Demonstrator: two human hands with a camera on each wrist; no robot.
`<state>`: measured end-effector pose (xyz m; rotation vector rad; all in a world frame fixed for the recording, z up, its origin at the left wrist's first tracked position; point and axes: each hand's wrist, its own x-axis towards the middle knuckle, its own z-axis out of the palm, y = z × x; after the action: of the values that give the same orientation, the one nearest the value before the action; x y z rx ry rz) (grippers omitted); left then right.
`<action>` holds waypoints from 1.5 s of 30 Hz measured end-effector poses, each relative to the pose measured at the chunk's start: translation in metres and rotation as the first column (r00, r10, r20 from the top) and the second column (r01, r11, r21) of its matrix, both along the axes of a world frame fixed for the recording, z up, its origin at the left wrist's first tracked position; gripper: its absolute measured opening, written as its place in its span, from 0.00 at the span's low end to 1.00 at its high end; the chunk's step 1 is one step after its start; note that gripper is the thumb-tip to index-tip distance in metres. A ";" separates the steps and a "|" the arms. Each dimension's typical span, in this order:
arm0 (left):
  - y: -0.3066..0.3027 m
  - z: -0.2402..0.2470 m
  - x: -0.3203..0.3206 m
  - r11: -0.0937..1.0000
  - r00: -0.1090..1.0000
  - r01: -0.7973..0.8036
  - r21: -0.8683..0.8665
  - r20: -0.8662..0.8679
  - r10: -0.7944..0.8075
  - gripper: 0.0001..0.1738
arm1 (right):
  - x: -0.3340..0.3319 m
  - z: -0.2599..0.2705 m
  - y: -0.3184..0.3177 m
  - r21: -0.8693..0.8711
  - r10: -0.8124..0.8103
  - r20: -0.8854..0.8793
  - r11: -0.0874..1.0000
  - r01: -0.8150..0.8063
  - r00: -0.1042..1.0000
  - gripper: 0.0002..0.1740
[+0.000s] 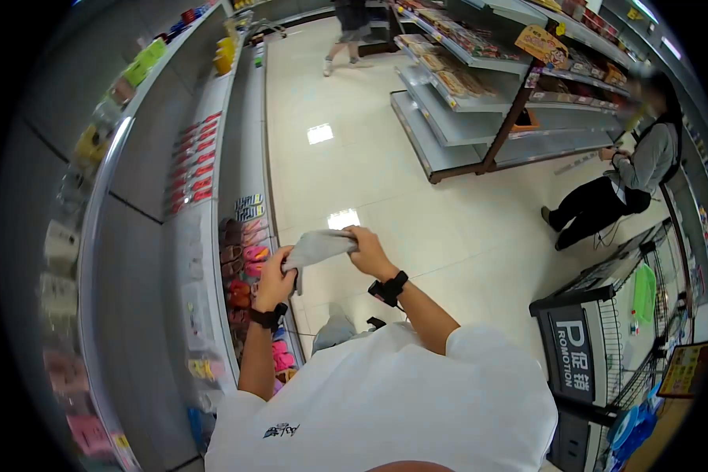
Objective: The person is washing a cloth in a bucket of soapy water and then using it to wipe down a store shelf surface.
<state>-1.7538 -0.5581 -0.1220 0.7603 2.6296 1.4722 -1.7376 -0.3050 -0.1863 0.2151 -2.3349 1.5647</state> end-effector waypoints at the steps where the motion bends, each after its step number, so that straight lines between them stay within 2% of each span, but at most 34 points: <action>1: -0.003 -0.011 -0.025 0.999 0.998 0.037 0.021 -0.047 -0.036 0.21 | -0.011 0.003 0.010 0.093 -0.075 0.001 0.993 0.075 0.997 0.22; 2: 0.000 -0.020 -0.052 0.997 0.993 0.075 0.036 -0.097 -0.071 0.21 | -0.025 0.008 0.022 0.180 -0.149 -0.006 0.972 0.148 0.989 0.22; 3: 0.005 -0.018 -0.075 0.995 0.984 0.100 -0.007 -0.149 -0.100 0.20 | -0.039 0.013 0.032 0.181 -0.171 0.001 0.969 0.168 0.985 0.22; 5: 0.016 -0.023 -0.123 0.987 0.954 0.144 -0.065 -0.256 -0.156 0.17 | -0.058 0.023 0.046 0.324 -0.185 0.065 0.933 0.155 0.981 0.21; 7: 0.027 -0.004 -0.157 0.983 0.954 0.185 -0.014 -0.239 -0.183 0.16 | -0.072 0.046 0.046 0.319 -0.178 0.105 0.938 0.136 0.978 0.24; 9: 0.035 0.007 -0.189 0.978 0.949 0.210 0.012 -0.244 -0.201 0.15 | -0.092 0.063 0.054 0.324 -0.153 0.216 0.943 0.077 0.964 0.34; 12: 0.036 0.022 -0.241 0.969 0.937 0.246 0.017 -0.261 -0.233 0.13 | -0.123 0.075 0.063 0.312 -0.251 0.207 0.933 0.180 0.945 0.33; 13: 0.037 0.026 -0.260 0.951 0.907 0.310 0.010 -0.302 -0.293 0.12 | -0.133 0.085 0.067 0.233 -0.233 0.207 0.955 0.184 0.950 0.31; 15: 0.045 0.032 -0.288 0.917 0.849 0.399 0.024 -0.388 -0.360 0.08 | -0.148 0.096 0.072 0.227 -0.296 0.212 0.942 0.247 0.931 0.29; 16: 0.048 0.035 -0.298 0.913 0.848 0.408 0.031 -0.384 -0.366 0.08 | -0.155 0.098 0.073 0.214 -0.346 0.210 0.929 0.303 0.914 0.27; 17: 0.052 0.041 -0.310 0.910 0.832 0.415 0.014 -0.410 -0.373 0.08 | -0.162 0.098 0.073 0.272 -0.386 0.116 0.898 0.345 0.915 0.22; 18: 0.058 0.047 -0.321 0.905 0.811 0.425 -0.004 -0.443 -0.383 0.08 | -0.170 0.103 0.074 0.274 -0.402 0.107 0.891 0.361 0.910 0.22; 20: 0.070 0.059 -0.346 0.895 0.782 0.447 0.002 -0.488 -0.389 0.08 | -0.185 0.115 0.075 0.258 -0.399 0.136 0.898 0.356 0.907 0.16; 24: 0.099 0.084 -0.388 0.912 0.734 0.411 -0.014 -0.588 -0.340 0.06 | -0.216 0.123 0.090 0.220 -0.450 0.156 0.884 0.413 0.879 0.12; 26: 0.114 0.092 -0.410 0.915 0.722 0.404 0.006 -0.616 -0.315 0.06 | -0.236 0.125 0.106 0.282 -0.478 -0.139 0.820 0.497 0.867 0.11; 27: 0.121 0.096 -0.421 0.905 0.720 0.424 0.020 -0.614 -0.324 0.05 | -0.250 0.130 0.115 0.274 -0.477 -0.334 0.776 0.568 0.813 0.09; 28: 0.129 0.100 -0.433 0.895 0.717 0.444 0.033 -0.612 -0.333 0.05 | -0.261 0.135 0.124 0.271 -0.474 -0.341 0.778 0.567 0.812 0.09; 30: 0.153 0.110 -0.453 0.889 0.690 0.453 0.059 -0.655 -0.308 0.04 | -0.276 0.153 0.145 0.239 -0.583 -0.355 0.700 0.673 0.731 0.09; 31: 0.164 0.120 -0.464 0.901 0.595 0.429 0.067 -0.772 -0.225 0.04 | -0.283 0.163 0.155 0.236 -0.575 -0.355 0.708 0.666 0.737 0.09; 32: 0.173 0.130 -0.475 0.914 0.482 0.399 0.077 -0.865 -0.138 0.04 | -0.291 0.172 0.165 0.196 -0.611 -0.251 0.728 0.657 0.751 0.11; 33: 0.181 0.148 -0.477 0.956 0.442 0.269 0.121 -0.897 -0.011 0.04 | -0.304 0.180 0.169 0.154 -0.630 -0.135 0.749 0.644 0.765 0.14; 34: 0.193 0.164 -0.483 0.976 0.374 0.134 0.172 -0.921 0.111 0.05 | -0.323 0.189 0.171 0.146 -0.608 -0.131 0.769 0.622 0.783 0.14; 35: 0.208 0.163 -0.498 0.985 0.423 0.011 0.174 -0.893 0.153 0.05 | -0.343 0.198 0.171 0.043 -0.608 -0.186 0.779 0.625 0.772 0.16; 36: 0.224 0.164 -0.514 0.991 0.506 0.002 0.135 -0.855 0.115 0.07 | -0.363 0.201 0.172 -0.062 -0.617 -0.235 0.781 0.621 0.751 0.18; 37: 0.240 0.161 -0.520 0.997 0.643 0.019 0.074 -0.765 0.044 0.11 | -0.392 0.197 0.174 -0.243 -0.579 -0.294 0.815 0.527 0.760 0.16; 38: 0.257 0.159 -0.527 0.999 0.760 0.046 0.019 -0.650 -0.023 0.15 | -0.415 0.195 0.175 -0.258 -0.571 -0.289 0.819 0.512 0.768 0.16; 39: 0.269 0.161 -0.529 0.976 0.836 0.197 0.094 -0.537 -0.117 0.18 | -0.437 0.196 0.177 -0.483 -0.531 -0.210 0.786 0.385 0.821 0.15; 40: 0.280 0.160 -0.531 0.925 0.877 0.330 0.189 -0.424 -0.226 0.21 | -0.459 0.197 0.183 -0.682 -0.466 -0.151 0.688 0.249 0.872 0.13; 41: 0.292 0.153 -0.541 0.875 0.868 0.422 0.238 -0.384 -0.314 0.24 | -0.477 0.199 0.192 -0.692 -0.459 -0.157 0.683 0.234 0.874 0.13; 42: 0.299 0.152 -0.545 0.841 0.846 0.468 0.273 -0.413 -0.336 0.23 | -0.491 0.203 0.198 -0.749 -0.377 -0.151 0.647 0.143 0.914 0.11; 44: 0.305 0.152 -0.562 0.833 0.815 0.543 0.107 -0.306 -0.492 0.24 | -0.505 0.199 0.208 -0.851 -0.219 -0.129 0.525 0.005 0.967 0.09; 45: 0.310 0.147 -0.569 0.830 0.815 0.549 0.099 -0.282 -0.506 0.24 | -0.515 0.191 0.221 -0.865 -0.161 -0.137 0.500 -0.039 0.978 0.10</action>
<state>-2.3227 -0.2485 0.0253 1.6319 2.1522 1.5157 -2.2525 -0.0845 0.0049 0.0280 -1.1185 2.3253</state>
